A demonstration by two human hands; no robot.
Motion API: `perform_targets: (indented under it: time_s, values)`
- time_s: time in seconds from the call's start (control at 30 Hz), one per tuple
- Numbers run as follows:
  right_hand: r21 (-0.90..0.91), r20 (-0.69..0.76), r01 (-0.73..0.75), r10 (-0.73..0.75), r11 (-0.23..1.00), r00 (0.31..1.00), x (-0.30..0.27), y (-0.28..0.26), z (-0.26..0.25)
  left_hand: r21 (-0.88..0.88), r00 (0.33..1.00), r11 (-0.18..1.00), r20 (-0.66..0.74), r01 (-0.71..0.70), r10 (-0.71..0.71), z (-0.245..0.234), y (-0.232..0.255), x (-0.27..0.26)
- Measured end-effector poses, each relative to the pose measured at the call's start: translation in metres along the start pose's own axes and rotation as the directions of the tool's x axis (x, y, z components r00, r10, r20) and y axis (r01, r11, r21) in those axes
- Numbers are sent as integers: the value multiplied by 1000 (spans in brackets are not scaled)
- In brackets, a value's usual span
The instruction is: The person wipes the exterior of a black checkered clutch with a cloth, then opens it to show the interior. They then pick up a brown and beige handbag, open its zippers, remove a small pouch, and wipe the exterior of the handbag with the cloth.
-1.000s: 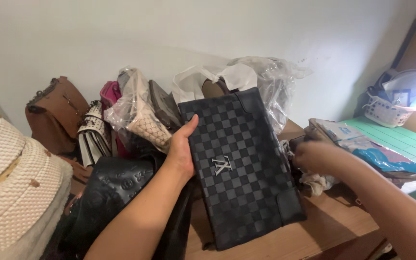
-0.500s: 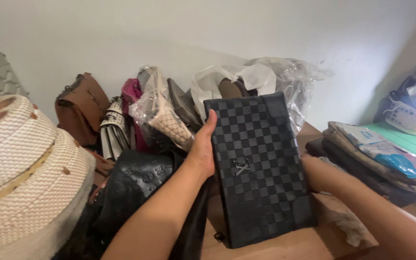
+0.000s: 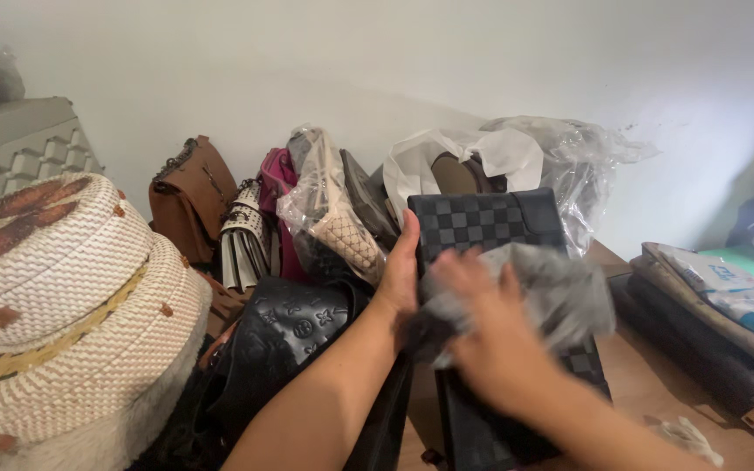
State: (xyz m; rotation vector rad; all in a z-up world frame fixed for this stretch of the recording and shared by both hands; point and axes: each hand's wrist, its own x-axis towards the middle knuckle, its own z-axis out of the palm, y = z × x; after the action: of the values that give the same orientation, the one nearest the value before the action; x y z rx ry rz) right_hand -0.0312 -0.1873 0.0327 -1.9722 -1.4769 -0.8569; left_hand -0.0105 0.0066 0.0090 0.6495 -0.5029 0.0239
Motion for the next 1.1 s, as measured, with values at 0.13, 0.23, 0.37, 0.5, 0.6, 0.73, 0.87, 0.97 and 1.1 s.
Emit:
perform_targets:
  time_s: [0.13,0.23,0.37,0.5,0.6,0.73,0.87,0.97,1.1]
  values:
    - [337,-22,49,-44,940,999,21,8,31,169,973,985,-225,-18,56,2,7,-8]
    - [51,-143,70,-62,996,988,65,36,34,153,930,988,-366,17,41,18,2,-5]
    - [-51,-172,-122,112,991,979,95,47,37,59,934,994,-351,91,-65,26,2,-1]
    - [97,-102,-77,87,992,991,52,16,36,147,889,986,-458,82,-6,1,-1,-4]
    - [196,9,-40,39,980,999,9,-7,26,-45,998,997,-33,-56,55,-18,-3,5]
    - [230,57,32,-46,973,997,17,4,24,-38,979,999,-204,-30,22,-20,-3,5]
    - [25,-65,43,-41,999,997,72,32,39,2,942,999,-333,38,-36,-2,-4,-2]
    - [-79,-139,-14,3,997,990,102,38,46,87,929,995,-371,45,-10,6,-4,-3]
    - [-30,-120,-40,36,999,992,79,19,46,-8,894,997,-443,71,-67,5,-4,-7]
